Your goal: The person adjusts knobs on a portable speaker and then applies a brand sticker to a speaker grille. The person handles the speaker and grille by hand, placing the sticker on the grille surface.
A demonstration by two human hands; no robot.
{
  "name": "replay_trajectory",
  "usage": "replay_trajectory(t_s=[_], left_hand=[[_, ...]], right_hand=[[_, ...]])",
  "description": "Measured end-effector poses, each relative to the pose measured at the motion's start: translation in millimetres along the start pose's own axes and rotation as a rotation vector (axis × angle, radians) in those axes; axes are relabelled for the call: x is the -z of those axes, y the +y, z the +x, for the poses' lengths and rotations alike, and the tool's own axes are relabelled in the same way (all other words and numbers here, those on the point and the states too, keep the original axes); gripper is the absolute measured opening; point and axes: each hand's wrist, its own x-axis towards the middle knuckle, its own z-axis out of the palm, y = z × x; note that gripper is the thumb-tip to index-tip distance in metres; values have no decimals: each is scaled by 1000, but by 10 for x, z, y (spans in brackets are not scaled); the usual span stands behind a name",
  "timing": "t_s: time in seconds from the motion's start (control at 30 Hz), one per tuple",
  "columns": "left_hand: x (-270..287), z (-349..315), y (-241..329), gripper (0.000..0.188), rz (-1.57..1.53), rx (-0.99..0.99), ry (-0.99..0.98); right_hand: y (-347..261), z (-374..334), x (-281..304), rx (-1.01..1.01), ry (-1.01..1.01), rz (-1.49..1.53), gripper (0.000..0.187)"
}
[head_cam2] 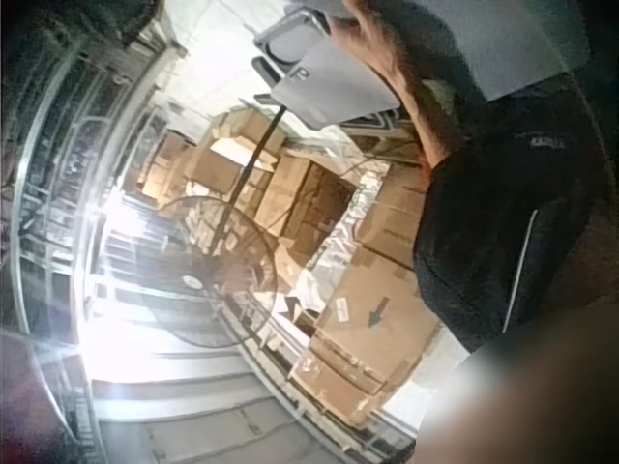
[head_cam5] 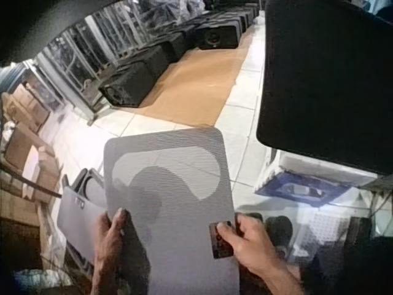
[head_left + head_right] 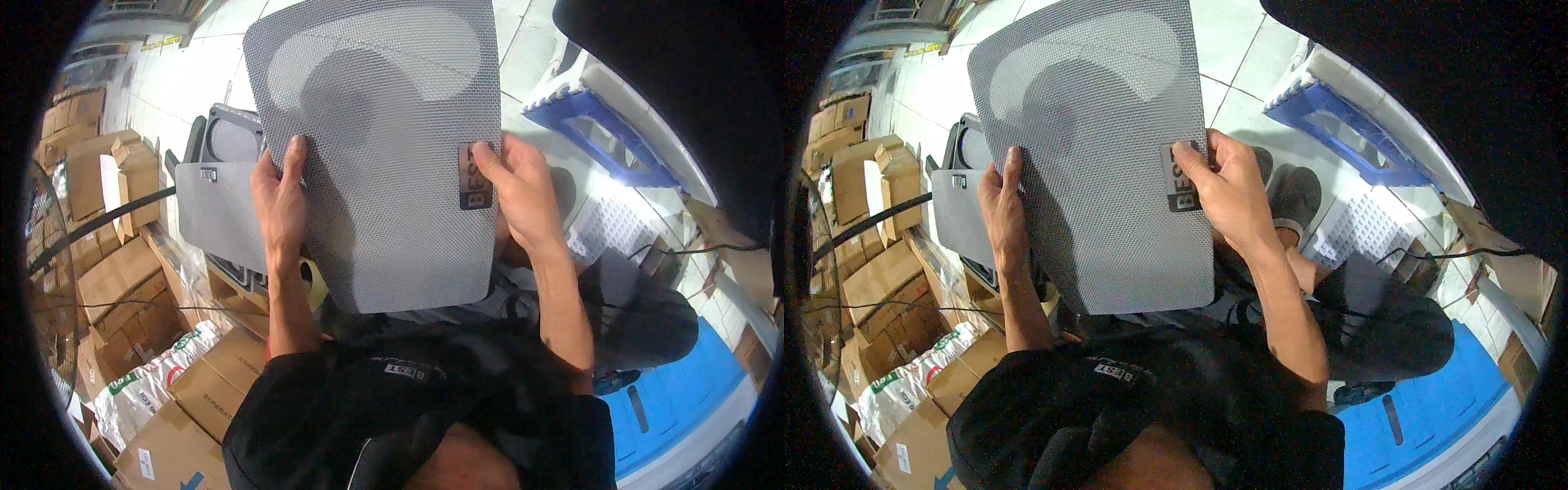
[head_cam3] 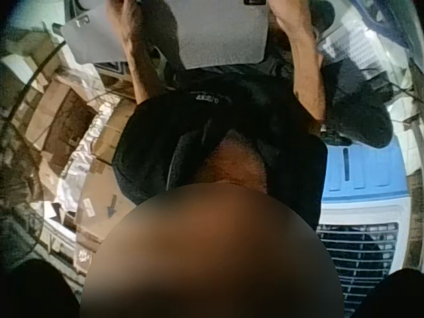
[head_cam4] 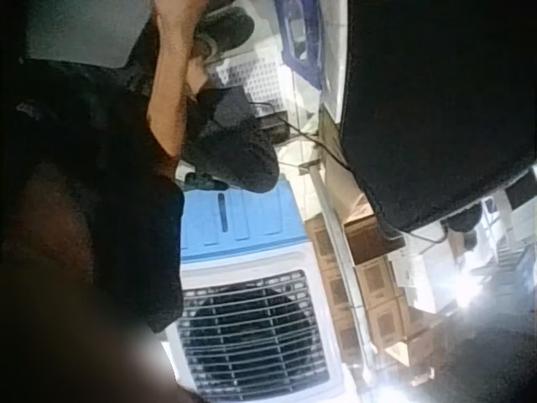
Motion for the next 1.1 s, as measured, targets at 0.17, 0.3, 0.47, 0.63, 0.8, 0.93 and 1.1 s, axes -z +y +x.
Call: replay_trajectory(t_s=[0.17,0.3,0.47,0.63,0.8,0.93,1.1], left_hand=[[8,-5,-12,46,-29,-5,2],[74,-16,21,47,61,77,-26],[53,-44,29,49,-83,-23,-44],[113,-64,-47,44,-125,6,-32],[103,30,-100,49,125,-91,131],[72,-9,2,54,281,-303,243],[-40,-64,110,60,242,-329,293]], right_hand=[[46,-78,182,1,-52,-51,43],[69,-200,252,65,-42,-116,47],[-25,-386,287,74,163,-205,37],[-453,-931,173,668,374,-161,28],[-856,-1430,-29,1175,113,-50,32],[-958,-1491,-102,1299,55,-15,35],[-939,-1624,-64,1368,61,-28,38]])
